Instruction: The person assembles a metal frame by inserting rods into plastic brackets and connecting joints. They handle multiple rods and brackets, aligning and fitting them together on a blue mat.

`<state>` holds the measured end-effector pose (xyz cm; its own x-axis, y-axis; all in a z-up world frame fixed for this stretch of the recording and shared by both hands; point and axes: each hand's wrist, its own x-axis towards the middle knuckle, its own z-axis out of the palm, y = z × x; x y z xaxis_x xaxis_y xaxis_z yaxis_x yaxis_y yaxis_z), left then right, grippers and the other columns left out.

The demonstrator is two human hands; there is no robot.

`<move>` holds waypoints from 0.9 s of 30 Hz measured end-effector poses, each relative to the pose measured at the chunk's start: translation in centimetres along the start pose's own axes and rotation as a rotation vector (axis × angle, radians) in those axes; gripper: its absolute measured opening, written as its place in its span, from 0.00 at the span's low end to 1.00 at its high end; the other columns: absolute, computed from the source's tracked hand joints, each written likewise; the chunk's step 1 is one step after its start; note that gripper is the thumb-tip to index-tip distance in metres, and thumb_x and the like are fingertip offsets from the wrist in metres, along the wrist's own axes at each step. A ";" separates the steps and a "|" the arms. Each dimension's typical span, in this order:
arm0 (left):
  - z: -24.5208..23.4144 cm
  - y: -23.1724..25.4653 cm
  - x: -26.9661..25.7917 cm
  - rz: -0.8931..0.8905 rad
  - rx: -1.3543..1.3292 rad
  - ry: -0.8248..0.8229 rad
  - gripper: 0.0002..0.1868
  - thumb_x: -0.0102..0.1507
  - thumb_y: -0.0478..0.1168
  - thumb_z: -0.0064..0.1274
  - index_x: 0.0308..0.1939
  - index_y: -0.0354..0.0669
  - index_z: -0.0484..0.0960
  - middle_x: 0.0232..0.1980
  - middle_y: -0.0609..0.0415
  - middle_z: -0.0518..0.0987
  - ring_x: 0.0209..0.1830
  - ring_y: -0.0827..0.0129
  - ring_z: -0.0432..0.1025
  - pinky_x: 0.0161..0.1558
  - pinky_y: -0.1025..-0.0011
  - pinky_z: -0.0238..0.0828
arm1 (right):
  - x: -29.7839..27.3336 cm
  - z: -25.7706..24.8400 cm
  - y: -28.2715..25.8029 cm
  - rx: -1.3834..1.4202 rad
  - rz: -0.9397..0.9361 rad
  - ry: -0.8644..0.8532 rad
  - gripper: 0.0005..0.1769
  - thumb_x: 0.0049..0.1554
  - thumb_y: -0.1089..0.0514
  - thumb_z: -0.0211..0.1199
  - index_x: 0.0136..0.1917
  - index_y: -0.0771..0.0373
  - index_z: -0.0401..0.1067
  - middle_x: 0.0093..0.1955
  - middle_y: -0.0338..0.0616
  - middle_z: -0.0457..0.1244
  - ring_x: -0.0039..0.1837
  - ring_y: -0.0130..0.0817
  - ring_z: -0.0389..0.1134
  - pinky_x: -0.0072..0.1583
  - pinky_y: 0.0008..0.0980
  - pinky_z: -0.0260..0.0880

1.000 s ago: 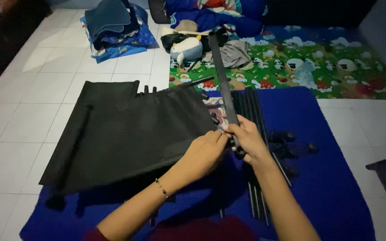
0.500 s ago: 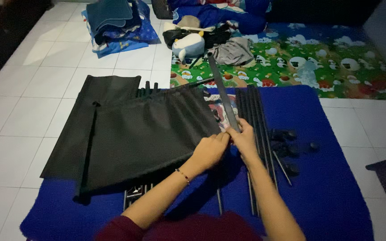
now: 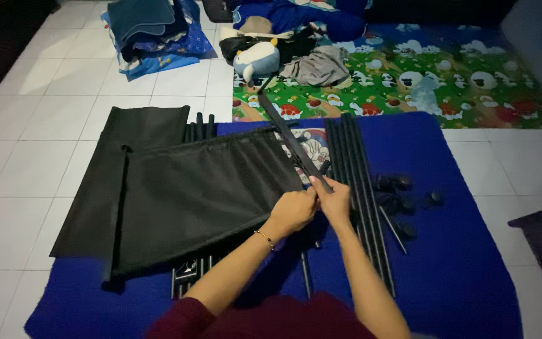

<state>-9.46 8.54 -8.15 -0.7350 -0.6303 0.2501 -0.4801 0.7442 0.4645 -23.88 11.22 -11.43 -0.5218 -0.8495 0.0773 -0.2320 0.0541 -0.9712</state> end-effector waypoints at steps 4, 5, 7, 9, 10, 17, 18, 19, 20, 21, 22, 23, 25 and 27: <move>0.5 0.1 -0.3 -0.056 -0.063 -0.028 0.13 0.69 0.44 0.45 0.42 0.34 0.74 0.31 0.35 0.81 0.31 0.40 0.77 0.37 0.47 0.72 | -0.9 -0.3 0.3 0.051 -0.146 0.022 0.18 0.58 0.50 0.70 0.53 0.67 0.80 0.38 0.35 0.69 0.39 0.19 0.65 0.41 0.26 0.66; 0.7 0.0 -0.3 -0.052 -0.050 -0.042 0.13 0.68 0.44 0.45 0.41 0.34 0.74 0.32 0.35 0.81 0.32 0.40 0.77 0.37 0.47 0.73 | -1.2 -0.2 0.3 0.044 -0.222 0.070 0.18 0.57 0.51 0.71 0.54 0.68 0.79 0.39 0.35 0.71 0.41 0.19 0.67 0.43 0.26 0.68; 1.3 -0.2 -0.2 -0.045 -0.024 -0.069 0.13 0.66 0.44 0.46 0.41 0.35 0.74 0.33 0.35 0.82 0.33 0.41 0.77 0.38 0.48 0.73 | -2.0 0.2 0.4 -0.107 -0.224 0.169 0.20 0.57 0.48 0.70 0.53 0.67 0.80 0.38 0.44 0.72 0.40 0.28 0.71 0.43 0.31 0.70; 2.1 -0.5 -0.3 -0.072 -0.030 -0.070 0.12 0.66 0.43 0.46 0.41 0.35 0.75 0.33 0.36 0.82 0.33 0.42 0.78 0.38 0.48 0.74 | -2.2 0.6 0.4 -0.264 -0.208 0.219 0.21 0.58 0.46 0.68 0.52 0.66 0.80 0.39 0.53 0.71 0.41 0.40 0.73 0.45 0.37 0.70; 2.4 -0.7 -0.4 -0.086 -0.034 -0.071 0.12 0.65 0.42 0.46 0.41 0.35 0.75 0.33 0.36 0.82 0.33 0.42 0.78 0.38 0.48 0.74 | -2.0 0.6 0.4 -0.347 -0.191 0.221 0.21 0.59 0.45 0.67 0.51 0.66 0.81 0.41 0.57 0.71 0.44 0.47 0.73 0.46 0.41 0.70; 3.0 -1.8 -3.3 -0.067 0.050 -0.114 0.20 0.71 0.51 0.43 0.41 0.35 0.74 0.33 0.38 0.82 0.33 0.43 0.78 0.37 0.50 0.74 | 4.5 -5.3 0.2 -0.472 -0.126 0.068 0.25 0.59 0.41 0.67 0.46 0.68 0.80 0.38 0.59 0.69 0.43 0.51 0.73 0.45 0.45 0.70; 3.0 -1.8 -3.3 -0.060 0.058 -0.107 0.20 0.71 0.52 0.43 0.40 0.36 0.74 0.33 0.38 0.82 0.33 0.44 0.78 0.37 0.50 0.74 | 4.7 -5.5 0.5 -0.398 -0.109 0.062 0.24 0.59 0.42 0.67 0.47 0.68 0.79 0.36 0.55 0.69 0.40 0.45 0.71 0.43 0.42 0.69; 3.0 -1.7 -3.5 -0.058 0.064 -0.102 0.21 0.71 0.53 0.42 0.40 0.37 0.74 0.33 0.39 0.82 0.33 0.44 0.78 0.37 0.51 0.74 | 4.7 -5.5 1.0 -0.325 -0.091 0.053 0.23 0.60 0.43 0.67 0.48 0.69 0.78 0.35 0.51 0.69 0.37 0.40 0.70 0.42 0.38 0.68; 3.0 -1.6 -3.5 -0.070 0.073 -0.121 0.20 0.71 0.53 0.42 0.40 0.37 0.74 0.33 0.39 0.82 0.32 0.44 0.78 0.36 0.51 0.74 | 4.5 -5.4 1.5 -0.252 -0.073 0.044 0.23 0.60 0.44 0.67 0.48 0.69 0.78 0.33 0.47 0.69 0.35 0.34 0.68 0.40 0.35 0.67; 3.0 -1.6 -3.2 -0.085 0.080 -0.136 0.20 0.70 0.53 0.43 0.40 0.37 0.74 0.33 0.39 0.82 0.32 0.45 0.78 0.35 0.51 0.74 | 4.1 -5.0 2.1 -0.150 -0.009 0.035 0.21 0.60 0.45 0.67 0.49 0.68 0.78 0.32 0.44 0.67 0.33 0.30 0.65 0.38 0.32 0.64; 3.1 -1.5 -3.0 -0.101 0.088 -0.151 0.20 0.70 0.53 0.43 0.41 0.37 0.73 0.33 0.39 0.82 0.32 0.45 0.78 0.34 0.51 0.74 | 3.2 -4.5 2.8 -0.047 0.056 0.027 0.20 0.60 0.46 0.66 0.50 0.68 0.77 0.31 0.41 0.65 0.31 0.27 0.63 0.35 0.29 0.61; 3.1 -1.5 -2.8 -0.095 0.096 -0.132 0.20 0.70 0.53 0.43 0.40 0.38 0.73 0.33 0.40 0.81 0.32 0.46 0.78 0.34 0.52 0.74 | 2.5 -4.2 3.4 0.056 0.118 0.016 0.19 0.60 0.47 0.66 0.51 0.67 0.77 0.31 0.38 0.63 0.30 0.24 0.60 0.33 0.27 0.58; 3.1 -1.6 -2.8 -0.083 0.112 -0.095 0.21 0.70 0.54 0.44 0.39 0.38 0.74 0.33 0.41 0.81 0.31 0.48 0.78 0.34 0.53 0.75 | 1.0 -4.5 4.5 0.107 0.133 0.045 0.18 0.61 0.47 0.66 0.52 0.66 0.77 0.32 0.36 0.63 0.30 0.21 0.59 0.33 0.23 0.57; 3.4 -1.6 -3.3 -0.037 0.123 -0.043 0.21 0.70 0.55 0.46 0.38 0.39 0.74 0.33 0.43 0.80 0.32 0.49 0.78 0.34 0.54 0.75 | 0.0 -5.1 5.3 0.123 0.104 0.106 0.18 0.62 0.48 0.66 0.54 0.66 0.77 0.33 0.35 0.64 0.31 0.20 0.60 0.34 0.22 0.58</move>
<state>-7.88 10.19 -12.63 -0.7346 -0.6493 0.1969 -0.5599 0.7441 0.3645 -29.28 14.23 -15.46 -0.6229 -0.7822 -0.0081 -0.0732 0.0687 -0.9949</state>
